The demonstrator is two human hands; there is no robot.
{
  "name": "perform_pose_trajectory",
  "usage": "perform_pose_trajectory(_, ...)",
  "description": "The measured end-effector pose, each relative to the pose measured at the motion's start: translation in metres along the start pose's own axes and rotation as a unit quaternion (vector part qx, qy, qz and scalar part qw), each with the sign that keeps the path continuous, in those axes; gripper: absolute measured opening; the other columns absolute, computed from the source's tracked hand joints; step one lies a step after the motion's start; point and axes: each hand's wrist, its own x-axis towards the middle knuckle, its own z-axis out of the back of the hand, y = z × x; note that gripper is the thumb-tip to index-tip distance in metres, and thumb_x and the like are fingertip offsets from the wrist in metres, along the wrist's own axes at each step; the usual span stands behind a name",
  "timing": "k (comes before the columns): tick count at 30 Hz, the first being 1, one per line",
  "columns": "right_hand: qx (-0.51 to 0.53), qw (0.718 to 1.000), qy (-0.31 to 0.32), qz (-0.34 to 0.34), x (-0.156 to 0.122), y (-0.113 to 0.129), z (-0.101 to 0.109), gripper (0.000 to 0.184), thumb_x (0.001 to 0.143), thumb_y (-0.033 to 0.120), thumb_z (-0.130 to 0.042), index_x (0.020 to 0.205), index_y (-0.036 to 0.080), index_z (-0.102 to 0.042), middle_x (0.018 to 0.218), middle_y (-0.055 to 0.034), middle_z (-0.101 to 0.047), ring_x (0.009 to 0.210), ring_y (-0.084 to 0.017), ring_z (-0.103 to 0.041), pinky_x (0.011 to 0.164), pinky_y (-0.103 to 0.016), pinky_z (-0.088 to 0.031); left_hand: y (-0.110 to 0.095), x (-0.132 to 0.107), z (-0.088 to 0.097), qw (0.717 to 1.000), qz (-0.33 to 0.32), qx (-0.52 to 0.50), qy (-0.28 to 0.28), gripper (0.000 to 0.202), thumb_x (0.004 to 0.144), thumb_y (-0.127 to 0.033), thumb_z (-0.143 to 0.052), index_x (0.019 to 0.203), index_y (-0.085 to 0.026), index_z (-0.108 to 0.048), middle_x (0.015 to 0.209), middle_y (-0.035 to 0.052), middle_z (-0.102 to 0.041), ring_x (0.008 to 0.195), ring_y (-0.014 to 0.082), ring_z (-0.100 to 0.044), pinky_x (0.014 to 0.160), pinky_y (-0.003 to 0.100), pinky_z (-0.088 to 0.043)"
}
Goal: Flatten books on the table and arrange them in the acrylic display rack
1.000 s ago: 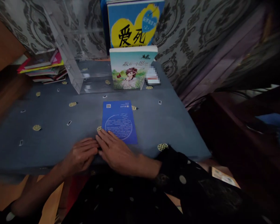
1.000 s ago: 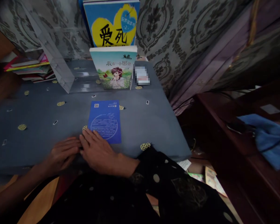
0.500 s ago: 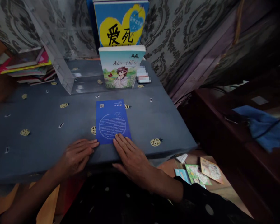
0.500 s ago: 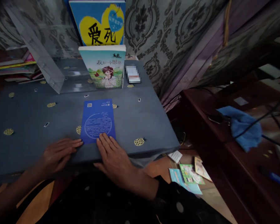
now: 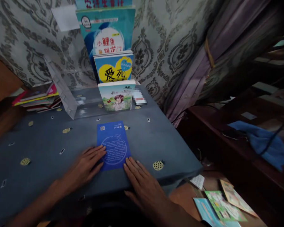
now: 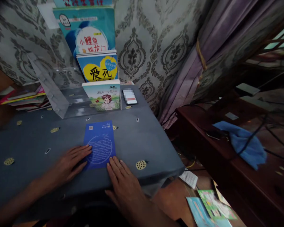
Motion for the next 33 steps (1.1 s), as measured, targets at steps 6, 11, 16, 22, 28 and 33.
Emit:
perform_pose_trajectory(6, -0.002, 1.000, -0.012, -0.004, -0.002, -0.001, -0.001, 0.069, 0.089, 0.027, -0.059, 0.151, 0.007, -0.036, 0.153, -0.0165, -0.041, 0.142, -0.030, -0.039, 0.112, -0.044, -0.047, 0.056, 0.063, -0.023, 0.998, 0.043, 0.042, 0.018, 0.050, 0.099, -0.046, -0.046, 0.141, -0.020, -0.049, 0.146, 0.0130, -0.053, 0.135, 0.0280, -0.049, 0.111, 0.050, -0.039)
perform_pose_trajectory(11, 0.003, 1.000, 0.011, -0.004, -0.001, -0.004, 0.000, 0.073, 0.087, 0.027, -0.061, 0.152, 0.008, -0.034, 0.155, -0.0157, -0.038, 0.144, -0.030, -0.036, 0.113, -0.045, -0.045, 0.075, 0.109, -0.011, 0.993, 0.080, 0.048, 0.075, 0.062, 0.090, -0.064, -0.051, 0.131, -0.018, -0.056, 0.132, 0.0136, -0.060, 0.120, 0.0315, -0.057, 0.101, 0.047, -0.044)
perform_pose_trajectory(16, 0.008, 0.999, 0.049, 0.002, 0.000, -0.006, 0.002, 0.073, 0.088, 0.028, -0.063, 0.151, 0.005, -0.034, 0.156, -0.0175, -0.035, 0.145, -0.032, -0.033, 0.115, -0.046, -0.041, 0.078, 0.139, 0.012, 0.974, 0.131, 0.032, 0.183, 0.067, 0.075, -0.070, -0.065, 0.117, -0.017, -0.059, 0.115, 0.0120, -0.061, 0.107, 0.0318, -0.058, 0.089, 0.040, -0.046)
perform_pose_trajectory(22, 0.026, 0.999, 0.021, -0.002, -0.001, -0.005, 0.002, 0.071, 0.090, 0.028, -0.060, 0.153, 0.008, -0.033, 0.155, -0.0167, -0.037, 0.144, -0.031, -0.035, 0.115, -0.046, -0.041, 0.095, 0.152, 0.025, 0.949, 0.176, -0.054, 0.255, 0.073, 0.068, -0.064, -0.069, 0.122, -0.018, -0.052, 0.095, 0.0051, -0.063, 0.085, 0.0257, -0.061, 0.071, 0.032, -0.043)
perform_pose_trajectory(28, 0.045, 0.999, -0.001, -0.005, -0.002, -0.005, 0.006, 0.070, 0.090, 0.026, -0.060, 0.153, 0.011, -0.034, 0.154, -0.0150, -0.039, 0.144, -0.030, -0.035, 0.116, -0.046, -0.039, 0.107, 0.145, 0.031, 0.892, 0.158, -0.267, 0.328, 0.046, 0.072, -0.061, -0.062, 0.085, -0.017, -0.061, 0.078, 0.0021, -0.065, 0.073, 0.0198, -0.060, 0.065, 0.027, -0.044)
perform_pose_trajectory(33, 0.086, 0.995, -0.036, -0.037, -0.001, -0.014, 0.005, 0.066, 0.094, 0.026, -0.056, 0.154, 0.015, -0.032, 0.155, -0.0120, -0.039, 0.144, -0.027, -0.037, 0.116, -0.046, -0.040, 0.091, 0.140, 0.080, 0.968, 0.102, -0.183, 0.140, 0.040, 0.084, -0.056, -0.052, 0.078, -0.018, -0.063, 0.078, 0.0012, -0.066, 0.074, 0.0181, -0.061, 0.067, 0.025, -0.047)
